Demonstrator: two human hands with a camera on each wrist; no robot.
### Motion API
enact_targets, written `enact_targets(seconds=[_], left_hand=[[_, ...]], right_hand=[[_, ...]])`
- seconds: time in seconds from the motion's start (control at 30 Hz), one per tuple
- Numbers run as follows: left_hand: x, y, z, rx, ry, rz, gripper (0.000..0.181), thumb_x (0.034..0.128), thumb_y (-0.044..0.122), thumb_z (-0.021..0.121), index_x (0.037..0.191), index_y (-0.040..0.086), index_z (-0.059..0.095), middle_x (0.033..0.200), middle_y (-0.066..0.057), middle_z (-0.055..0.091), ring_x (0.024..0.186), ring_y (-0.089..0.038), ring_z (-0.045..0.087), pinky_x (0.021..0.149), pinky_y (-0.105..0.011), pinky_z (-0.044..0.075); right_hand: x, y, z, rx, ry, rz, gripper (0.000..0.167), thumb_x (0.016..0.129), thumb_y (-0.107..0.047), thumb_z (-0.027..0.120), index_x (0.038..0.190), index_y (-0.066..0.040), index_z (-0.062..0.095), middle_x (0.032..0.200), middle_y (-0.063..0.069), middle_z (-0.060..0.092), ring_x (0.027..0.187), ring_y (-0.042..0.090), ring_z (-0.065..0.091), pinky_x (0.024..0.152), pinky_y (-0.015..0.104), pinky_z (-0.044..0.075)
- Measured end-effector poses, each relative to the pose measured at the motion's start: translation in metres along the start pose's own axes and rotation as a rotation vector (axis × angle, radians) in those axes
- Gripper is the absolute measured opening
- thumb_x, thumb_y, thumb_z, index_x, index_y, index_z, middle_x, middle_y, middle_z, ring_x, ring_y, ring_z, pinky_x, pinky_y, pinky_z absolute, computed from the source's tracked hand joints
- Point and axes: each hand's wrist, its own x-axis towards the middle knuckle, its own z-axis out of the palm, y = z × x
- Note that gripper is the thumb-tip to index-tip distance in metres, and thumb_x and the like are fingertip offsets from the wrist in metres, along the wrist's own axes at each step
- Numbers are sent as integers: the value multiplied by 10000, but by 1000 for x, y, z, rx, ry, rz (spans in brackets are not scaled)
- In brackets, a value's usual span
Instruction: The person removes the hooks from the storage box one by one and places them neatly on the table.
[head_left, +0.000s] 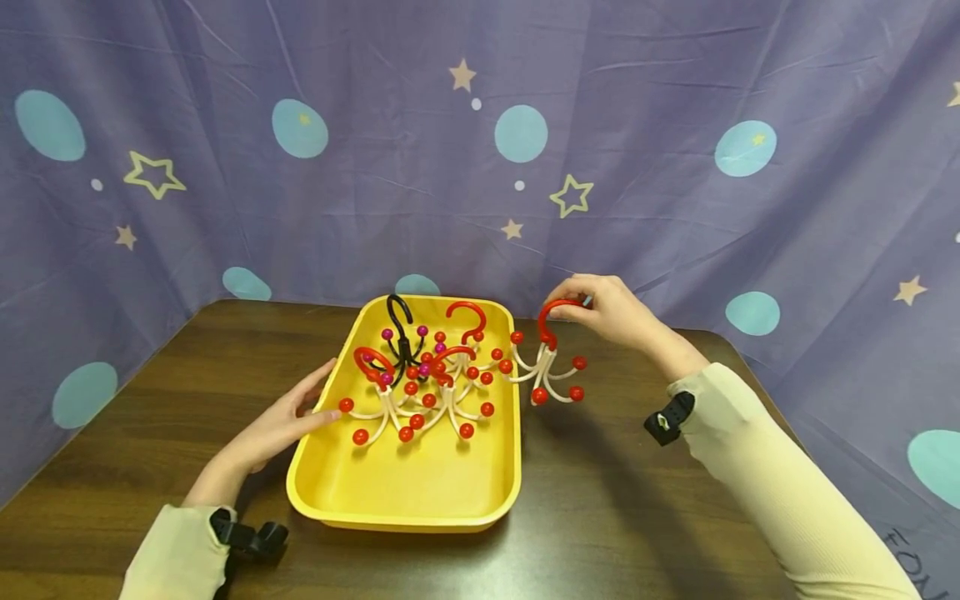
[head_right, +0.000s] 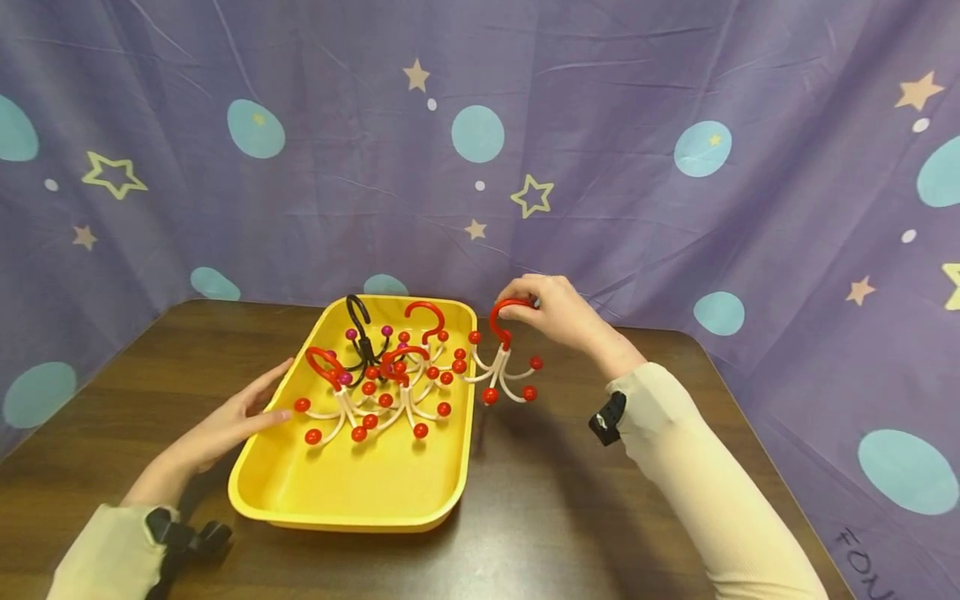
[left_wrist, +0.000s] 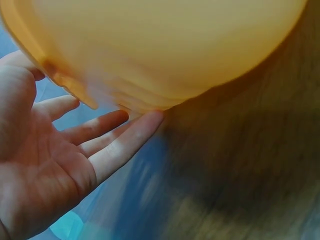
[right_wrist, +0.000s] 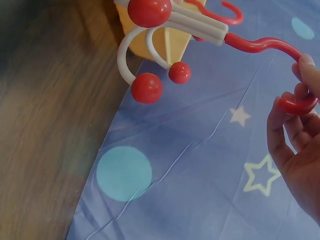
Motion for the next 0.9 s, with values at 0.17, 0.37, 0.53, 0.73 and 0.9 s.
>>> enact_targets(seconds=[0.17, 0.37, 0.53, 0.73, 0.9], left_hand=[[-1, 2, 1, 8, 12, -10, 758, 901, 187, 553, 1477, 179, 59, 1341, -348, 305, 1048, -374, 533, 764, -401, 519], [-2, 4, 0, 24, 19, -9, 759, 896, 195, 564, 1476, 162, 75, 1340, -354, 311, 1062, -392, 523, 766, -414, 518], [-3, 5, -3, 68, 27, 7, 733, 893, 202, 567, 1471, 139, 119, 1324, -327, 360, 1067, -366, 521, 768, -374, 514], [-5, 7, -6, 108, 25, 23, 706, 891, 188, 561, 1462, 103, 155, 1279, -288, 416, 1029, -277, 524, 750, -311, 494], [-5, 6, -7, 80, 10, 12, 715, 889, 179, 564, 1464, 109, 145, 1285, -295, 405, 1034, -309, 538, 751, -321, 504]], right_hand=[[1, 11, 0, -19, 14, 56, 104, 810, -206, 678, 907, -175, 699, 821, -58, 670, 713, 90, 547, 649, 270, 445], [2, 21, 1, -27, 37, 91, 113, 807, -208, 683, 907, -159, 700, 817, -33, 665, 728, 109, 549, 667, 277, 437], [3, 26, 3, -41, 31, 125, 122, 809, -218, 681, 908, -149, 698, 817, -18, 654, 737, 128, 549, 679, 293, 431], [5, 36, 11, -81, 28, 160, 134, 810, -233, 679, 902, -138, 699, 785, 1, 640, 710, 138, 531, 662, 295, 407], [5, 43, 17, -87, 24, 210, 134, 816, -237, 673, 907, -143, 701, 796, 16, 619, 702, 154, 516, 654, 304, 399]])
